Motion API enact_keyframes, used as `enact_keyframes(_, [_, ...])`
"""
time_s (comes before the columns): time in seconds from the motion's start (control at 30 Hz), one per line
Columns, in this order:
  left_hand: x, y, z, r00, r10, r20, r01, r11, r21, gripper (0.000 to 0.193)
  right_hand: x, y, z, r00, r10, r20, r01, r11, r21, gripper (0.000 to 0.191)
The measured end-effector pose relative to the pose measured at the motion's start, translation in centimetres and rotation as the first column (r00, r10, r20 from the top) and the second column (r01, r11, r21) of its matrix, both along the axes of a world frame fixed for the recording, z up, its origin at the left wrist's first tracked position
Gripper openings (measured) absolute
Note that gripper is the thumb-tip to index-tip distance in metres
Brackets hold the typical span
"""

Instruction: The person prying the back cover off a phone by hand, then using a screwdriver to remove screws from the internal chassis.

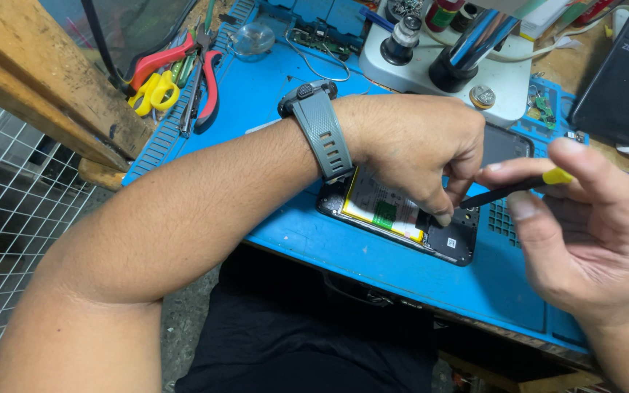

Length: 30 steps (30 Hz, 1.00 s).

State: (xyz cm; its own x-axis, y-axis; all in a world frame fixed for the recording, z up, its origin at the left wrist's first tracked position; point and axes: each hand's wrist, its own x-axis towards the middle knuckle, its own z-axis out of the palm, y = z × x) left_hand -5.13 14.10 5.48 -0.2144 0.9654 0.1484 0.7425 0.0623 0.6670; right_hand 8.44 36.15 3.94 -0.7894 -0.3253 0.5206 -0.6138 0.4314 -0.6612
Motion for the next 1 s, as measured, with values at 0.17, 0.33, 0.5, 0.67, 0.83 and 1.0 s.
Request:
enact_keyframes(0.17, [-0.1,-0.2,0.1,0.999,-0.039,-0.018,0.040,0.997,0.071,0.015,-0.2,-0.1,0.1,0.999,0.003,-0.032,-0.001,0.998,0.057,0.048])
enact_keyframes(0.33, [-0.1,-0.5,0.2,1.000,-0.011,-0.024,0.012,0.999,0.042,0.018,0.1,0.4,0.1,0.997,-0.021,-0.074,0.024,0.999,0.036,0.049])
enact_keyframes(0.5, [-0.8,-0.4,-0.4,0.996,0.041,-0.081,-0.030,0.990,0.136,0.013,0.7,1.0,-0.4,0.977,-0.156,-0.147,0.166,0.984,0.058,0.034])
enact_keyframes(0.67, [-1.8,0.0,-1.5,0.942,0.278,-0.191,-0.201,0.918,0.342,0.008,0.8,0.6,0.0,0.996,0.093,-0.014,-0.094,0.994,-0.061,0.045])
enact_keyframes(0.83, [-2.1,0.4,-2.2,0.934,0.280,-0.221,-0.186,0.911,0.368,0.013,0.7,-0.6,0.6,0.993,0.115,-0.032,-0.114,0.993,0.035,0.047])
enact_keyframes(1.0, [-2.0,0.3,-2.0,0.936,0.284,-0.208,-0.208,0.923,0.323,0.014,0.7,-1.1,1.0,0.992,0.119,-0.033,-0.116,0.992,0.058,0.050])
